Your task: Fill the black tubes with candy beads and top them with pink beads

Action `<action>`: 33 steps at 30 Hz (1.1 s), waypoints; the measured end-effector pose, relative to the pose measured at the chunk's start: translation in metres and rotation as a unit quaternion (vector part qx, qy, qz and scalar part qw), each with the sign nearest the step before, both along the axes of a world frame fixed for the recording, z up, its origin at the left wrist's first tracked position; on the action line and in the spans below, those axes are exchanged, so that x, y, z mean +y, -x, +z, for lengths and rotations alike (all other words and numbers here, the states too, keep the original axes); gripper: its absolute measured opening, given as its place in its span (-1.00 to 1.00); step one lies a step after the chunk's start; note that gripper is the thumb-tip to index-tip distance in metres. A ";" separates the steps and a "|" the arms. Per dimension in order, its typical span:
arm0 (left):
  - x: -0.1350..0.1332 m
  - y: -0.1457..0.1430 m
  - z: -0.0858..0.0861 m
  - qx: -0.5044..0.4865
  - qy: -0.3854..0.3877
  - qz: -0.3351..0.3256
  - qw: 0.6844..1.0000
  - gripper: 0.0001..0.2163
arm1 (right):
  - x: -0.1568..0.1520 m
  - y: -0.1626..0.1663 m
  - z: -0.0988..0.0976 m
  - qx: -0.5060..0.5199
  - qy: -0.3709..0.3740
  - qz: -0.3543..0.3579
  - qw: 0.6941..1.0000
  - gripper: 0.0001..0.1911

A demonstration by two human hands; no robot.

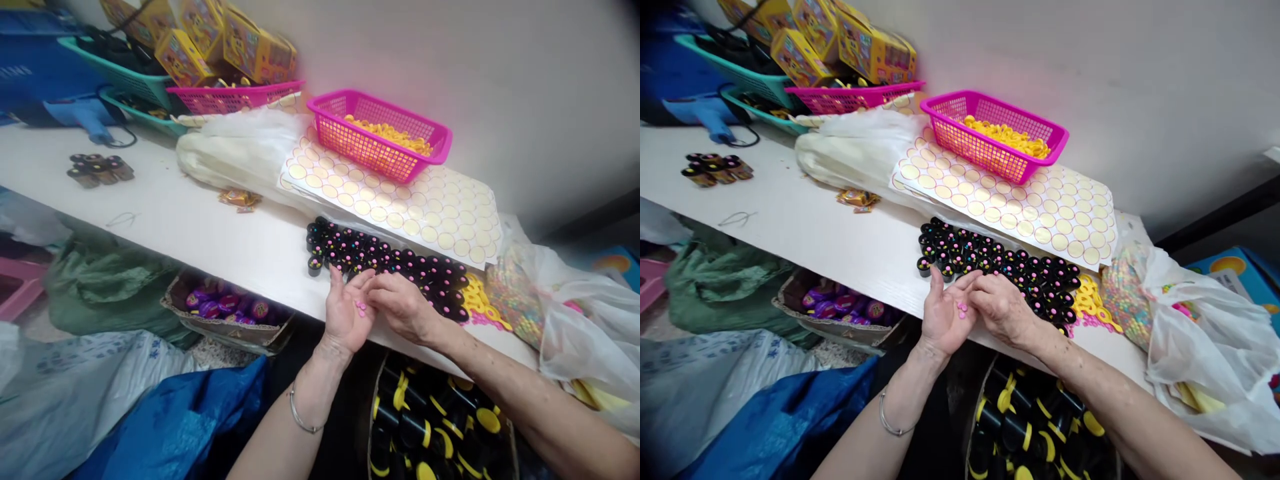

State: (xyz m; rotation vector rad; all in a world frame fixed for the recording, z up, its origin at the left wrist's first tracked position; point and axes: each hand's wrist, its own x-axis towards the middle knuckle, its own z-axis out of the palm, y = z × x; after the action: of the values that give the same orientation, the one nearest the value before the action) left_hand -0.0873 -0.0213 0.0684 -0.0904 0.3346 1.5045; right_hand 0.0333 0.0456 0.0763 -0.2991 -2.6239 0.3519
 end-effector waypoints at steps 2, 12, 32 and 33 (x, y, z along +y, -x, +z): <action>-0.001 0.000 0.000 0.005 -0.006 0.010 1.000 -0.34 | -0.002 0.003 0.000 -0.010 0.004 -0.020 1.000 -0.76; -0.008 0.011 0.005 -0.021 -0.031 0.034 0.999 -0.35 | 0.032 0.045 0.020 0.019 0.011 -0.044 0.999 -0.74; -0.018 0.061 -0.005 0.062 0.044 0.295 0.953 -0.40 | 0.089 0.149 0.014 -0.252 -0.054 -0.146 0.955 -0.75; -0.018 0.062 -0.005 0.060 0.044 0.294 0.953 -0.40 | 0.089 0.149 0.013 -0.248 -0.054 -0.148 0.956 -0.75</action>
State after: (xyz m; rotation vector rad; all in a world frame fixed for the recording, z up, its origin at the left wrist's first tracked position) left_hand -0.1488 -0.0395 0.0636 -0.1814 0.5026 2.0903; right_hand -0.1159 0.1345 0.0888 -0.8244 -3.0034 0.0289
